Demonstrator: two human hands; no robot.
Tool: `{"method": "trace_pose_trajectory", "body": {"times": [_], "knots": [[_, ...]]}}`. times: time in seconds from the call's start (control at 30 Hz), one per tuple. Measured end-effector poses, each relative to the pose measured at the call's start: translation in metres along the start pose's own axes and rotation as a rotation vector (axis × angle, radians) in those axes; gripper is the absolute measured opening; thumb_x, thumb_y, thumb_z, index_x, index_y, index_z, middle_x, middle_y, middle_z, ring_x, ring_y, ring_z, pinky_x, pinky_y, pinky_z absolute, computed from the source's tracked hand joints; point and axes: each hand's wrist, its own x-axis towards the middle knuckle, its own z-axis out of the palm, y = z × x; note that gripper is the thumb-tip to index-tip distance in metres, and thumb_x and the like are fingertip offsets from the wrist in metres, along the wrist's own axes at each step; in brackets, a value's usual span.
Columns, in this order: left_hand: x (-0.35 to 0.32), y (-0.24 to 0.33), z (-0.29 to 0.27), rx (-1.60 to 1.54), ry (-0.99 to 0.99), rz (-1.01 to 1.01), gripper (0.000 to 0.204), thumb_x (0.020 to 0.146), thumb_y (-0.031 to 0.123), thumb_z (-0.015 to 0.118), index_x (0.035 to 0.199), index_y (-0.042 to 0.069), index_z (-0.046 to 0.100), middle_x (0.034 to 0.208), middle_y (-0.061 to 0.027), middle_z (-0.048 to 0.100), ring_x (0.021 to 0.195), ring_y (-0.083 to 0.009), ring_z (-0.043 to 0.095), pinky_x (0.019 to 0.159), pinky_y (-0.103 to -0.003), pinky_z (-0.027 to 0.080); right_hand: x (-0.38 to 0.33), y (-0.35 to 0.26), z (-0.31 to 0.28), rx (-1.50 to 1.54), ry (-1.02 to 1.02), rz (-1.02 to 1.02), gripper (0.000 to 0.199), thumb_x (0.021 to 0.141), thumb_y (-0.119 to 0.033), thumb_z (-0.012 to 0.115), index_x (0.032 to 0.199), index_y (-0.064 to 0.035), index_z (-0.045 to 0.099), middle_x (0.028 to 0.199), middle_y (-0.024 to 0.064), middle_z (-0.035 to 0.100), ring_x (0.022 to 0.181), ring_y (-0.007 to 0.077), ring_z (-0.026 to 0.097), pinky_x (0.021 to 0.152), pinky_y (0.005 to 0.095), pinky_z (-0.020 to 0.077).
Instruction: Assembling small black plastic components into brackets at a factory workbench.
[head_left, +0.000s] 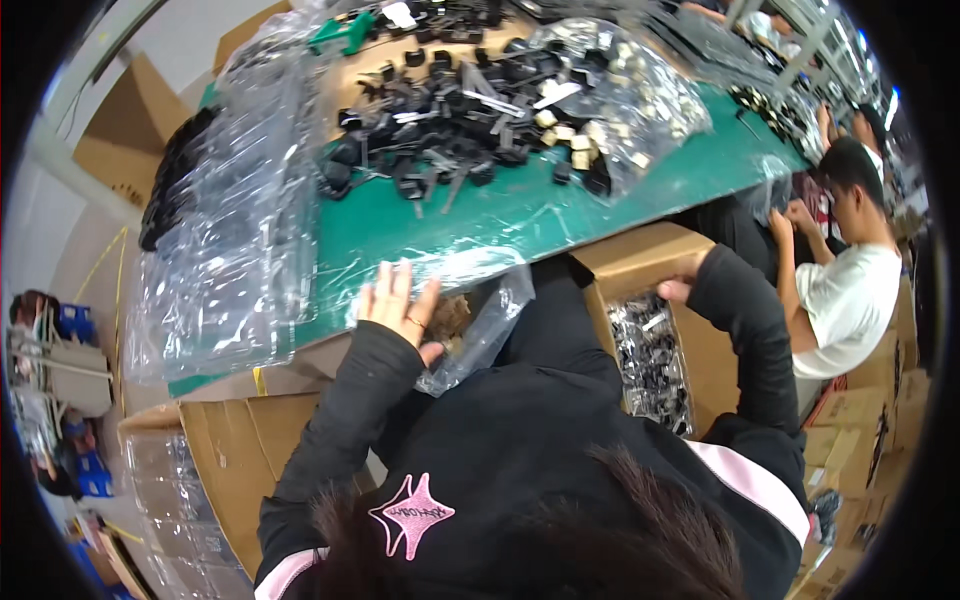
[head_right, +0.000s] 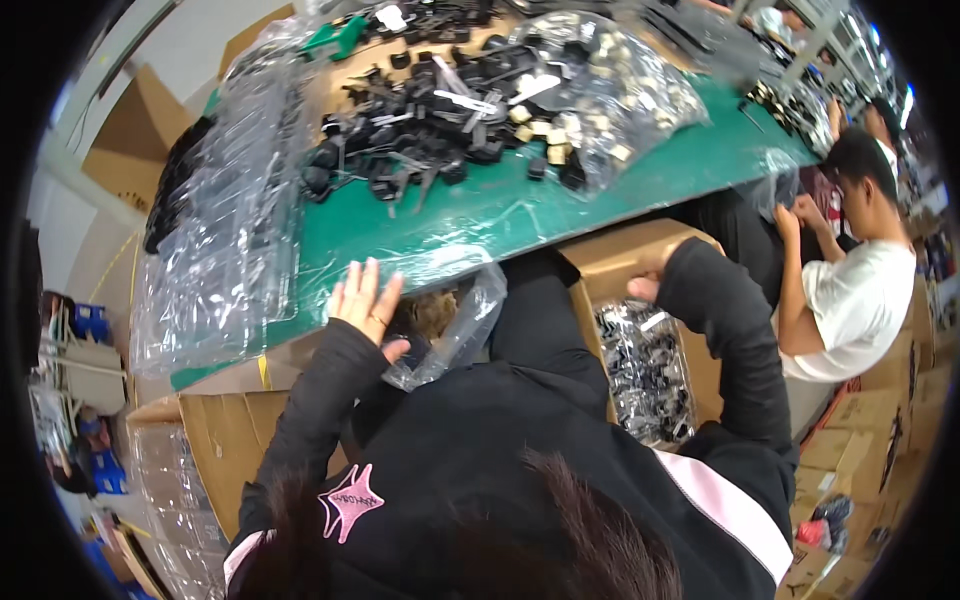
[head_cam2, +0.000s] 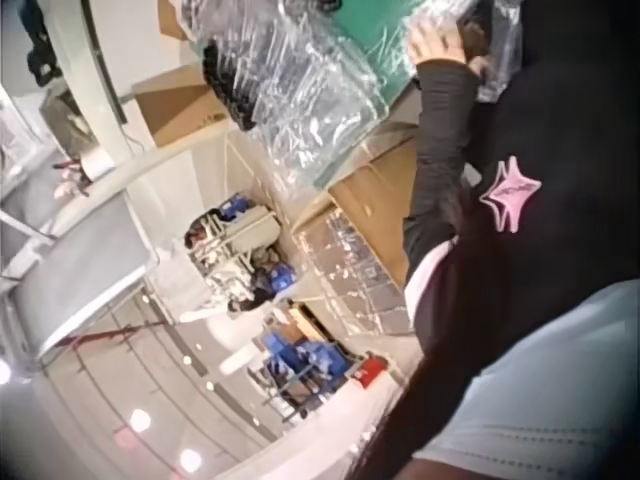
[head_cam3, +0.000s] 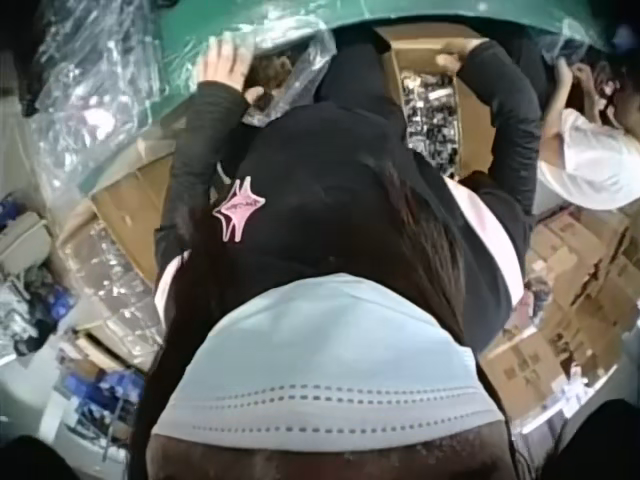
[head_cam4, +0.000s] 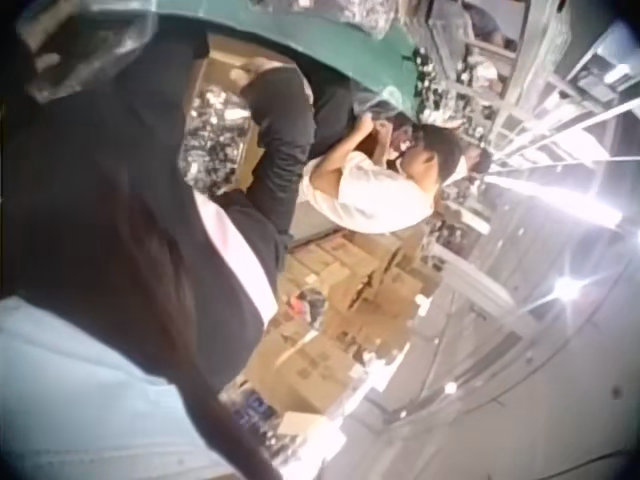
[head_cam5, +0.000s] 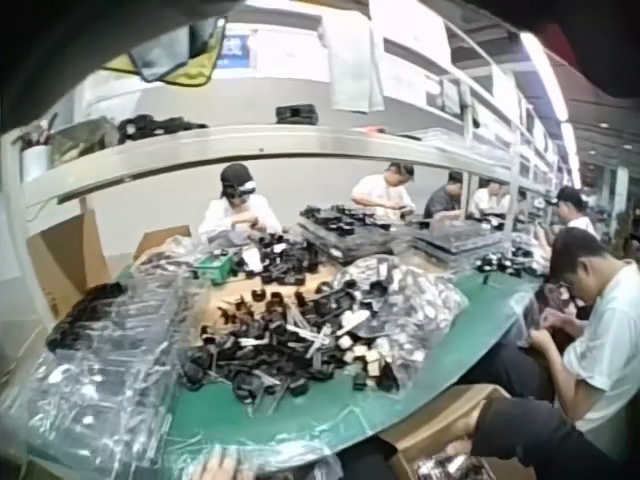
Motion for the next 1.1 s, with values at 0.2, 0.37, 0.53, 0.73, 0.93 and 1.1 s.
{"method": "trace_pose_trajectory", "body": {"times": [0.2,0.37,0.53,0.73,0.93,1.1], "knots": [[0.014,0.001,0.031,0.23,-0.026,-0.173,0.102,0.057,0.038,0.079,0.143,0.02,0.026,0.146,-0.0173,0.022,0.133,-0.0404,0.022,0.104,-0.056,0.02,0.05,0.025,0.048,0.158,0.335,-0.33,0.013,0.08,-0.011,0.064,0.088,-0.0002,0.064,0.077,0.015,0.063,0.071,0.0284,0.062,0.063,0.0343,0.0483],[0.007,0.004,0.035,0.24,0.07,-0.202,0.101,0.053,0.035,0.079,0.141,0.02,0.031,0.146,-0.0142,0.024,0.133,-0.0369,0.024,0.104,-0.055,0.021,0.131,0.011,0.075,-0.065,0.601,-0.326,0.018,0.083,-0.011,0.051,0.099,-0.0031,0.057,0.088,0.0172,0.055,0.077,0.0342,0.059,0.065,0.0423,0.0465],[0.01,0.007,0.036,0.207,0.11,-0.229,0.099,0.055,0.037,0.079,0.141,0.025,0.03,0.146,-0.0128,0.025,0.132,-0.0366,0.026,0.104,-0.054,0.022,0.189,0.034,0.095,-0.287,0.488,-0.124,0.014,0.082,-0.01,0.047,0.09,-0.0043,0.057,0.089,0.0167,0.053,0.082,0.0338,0.059,0.069,0.0429,0.048],[0.004,0.003,0.023,0.019,-0.046,-0.296,0.092,0.063,0.038,0.075,0.141,0.023,0.029,0.148,-0.0127,0.021,0.136,-0.0389,0.017,0.107,-0.056,0.015,0.173,-0.014,0.081,0.251,0.557,-0.385,0.011,0.079,-0.012,0.065,0.081,-0.0028,0.061,0.075,0.0093,0.054,0.068,0.0214,0.055,0.06,0.0329,0.0435],[0.018,0.003,0.006,-0.017,-0.221,-0.36,0.081,0.073,0.042,0.067,0.142,0.025,0.027,0.151,-0.0111,0.016,0.139,-0.0353,0.009,0.107,-0.059,0.008,0.117,-0.063,0.084,0.973,0.292,-0.254,0.014,0.08,-0.011,0.068,0.08,-0.004,0.055,0.071,-0.0016,0.055,0.056,0.0001,0.042,0.048,0.0163,0.0323],[0.018,0.002,0.01,0.006,-0.196,-0.385,0.081,0.073,0.04,0.068,0.142,0.027,0.027,0.151,-0.0098,0.015,0.139,-0.0351,0.009,0.106,-0.06,0.007,0.117,-0.059,0.08,1.413,-0.01,-0.124,0.016,0.081,-0.008,0.066,0.089,-0.0034,0.054,0.074,0.0035,0.059,0.056,0.002,0.047,0.041,0.0159,0.0324]]}}
